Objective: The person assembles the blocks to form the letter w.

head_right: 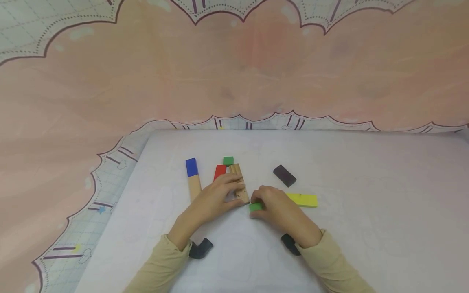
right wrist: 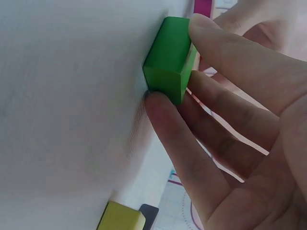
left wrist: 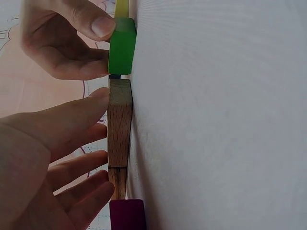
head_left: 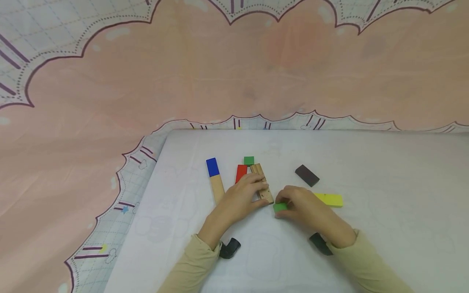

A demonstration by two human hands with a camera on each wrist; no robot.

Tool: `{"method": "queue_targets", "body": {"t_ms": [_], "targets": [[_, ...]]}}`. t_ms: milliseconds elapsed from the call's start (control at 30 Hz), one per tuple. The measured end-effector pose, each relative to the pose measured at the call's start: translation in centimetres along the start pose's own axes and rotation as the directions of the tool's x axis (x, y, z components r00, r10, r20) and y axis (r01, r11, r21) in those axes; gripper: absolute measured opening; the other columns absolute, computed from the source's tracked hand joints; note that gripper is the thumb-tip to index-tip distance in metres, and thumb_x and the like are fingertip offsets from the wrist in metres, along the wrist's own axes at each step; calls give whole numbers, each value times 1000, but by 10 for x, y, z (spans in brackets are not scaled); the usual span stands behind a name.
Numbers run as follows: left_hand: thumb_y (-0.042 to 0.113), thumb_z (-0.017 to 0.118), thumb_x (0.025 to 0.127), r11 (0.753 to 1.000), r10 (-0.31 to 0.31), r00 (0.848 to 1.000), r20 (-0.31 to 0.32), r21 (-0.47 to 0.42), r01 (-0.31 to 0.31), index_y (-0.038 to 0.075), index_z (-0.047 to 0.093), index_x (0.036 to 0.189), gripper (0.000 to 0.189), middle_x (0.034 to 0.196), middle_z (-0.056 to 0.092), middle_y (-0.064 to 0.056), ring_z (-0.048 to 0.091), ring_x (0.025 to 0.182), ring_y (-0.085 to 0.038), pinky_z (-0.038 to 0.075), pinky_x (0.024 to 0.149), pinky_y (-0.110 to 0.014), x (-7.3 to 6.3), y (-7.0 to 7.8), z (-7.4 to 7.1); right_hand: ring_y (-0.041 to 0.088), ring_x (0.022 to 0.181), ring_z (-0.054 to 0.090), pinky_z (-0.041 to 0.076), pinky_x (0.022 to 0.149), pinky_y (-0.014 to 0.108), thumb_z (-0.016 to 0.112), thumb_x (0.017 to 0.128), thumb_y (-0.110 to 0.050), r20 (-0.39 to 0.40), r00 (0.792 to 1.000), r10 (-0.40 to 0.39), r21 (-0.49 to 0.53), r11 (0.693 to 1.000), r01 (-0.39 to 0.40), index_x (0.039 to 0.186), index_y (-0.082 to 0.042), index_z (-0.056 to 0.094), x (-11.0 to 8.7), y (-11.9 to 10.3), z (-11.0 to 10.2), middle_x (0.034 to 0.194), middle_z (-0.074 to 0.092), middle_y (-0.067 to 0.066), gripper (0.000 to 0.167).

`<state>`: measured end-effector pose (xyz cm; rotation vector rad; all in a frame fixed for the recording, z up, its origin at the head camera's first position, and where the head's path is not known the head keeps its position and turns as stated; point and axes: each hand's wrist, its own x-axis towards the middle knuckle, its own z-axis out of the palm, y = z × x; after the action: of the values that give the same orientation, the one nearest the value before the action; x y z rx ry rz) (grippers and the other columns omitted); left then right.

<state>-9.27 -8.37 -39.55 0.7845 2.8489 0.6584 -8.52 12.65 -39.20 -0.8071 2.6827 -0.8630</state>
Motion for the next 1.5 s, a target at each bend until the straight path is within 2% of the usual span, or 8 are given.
{"method": "queue_targets", "body": {"t_ms": [433,800,1267,1500], "targets": [[33,73,91,1000,-2,1000,-4,13,2,15,69,126,39,145,53,-3,41,141,-21,43,111,-36,0,1,0,9,78,64,56,73,27,87,74,-15,-23,999,42,27,999,-42,89,-10,72,2,-7,4,86,66,-4,22],[34,72,91,1000,-13,1000,6,2,13,15,68,128,41,146,52,-3,40,142,-20,43,111,-37,1,1,0,9,75,61,54,72,28,88,74,-17,-32,990,139,43,990,-137,85,-12,70,4,-13,5,81,64,-5,21],[33,72,92,1000,-10,1000,10,4,9,15,68,127,40,146,52,-4,41,141,-20,44,110,-37,1,1,-1,8,74,59,54,70,28,88,74,-19,-29,993,116,23,993,-116,85,-12,71,4,-14,4,80,64,-6,21],[33,73,91,1000,3,1000,-1,23,-3,15,68,127,41,145,53,-4,42,140,-21,43,112,-37,1,1,-1,9,75,58,53,70,29,87,75,-23,-62,996,68,-21,997,-70,83,-13,70,1,-10,0,79,63,-6,22]]}}
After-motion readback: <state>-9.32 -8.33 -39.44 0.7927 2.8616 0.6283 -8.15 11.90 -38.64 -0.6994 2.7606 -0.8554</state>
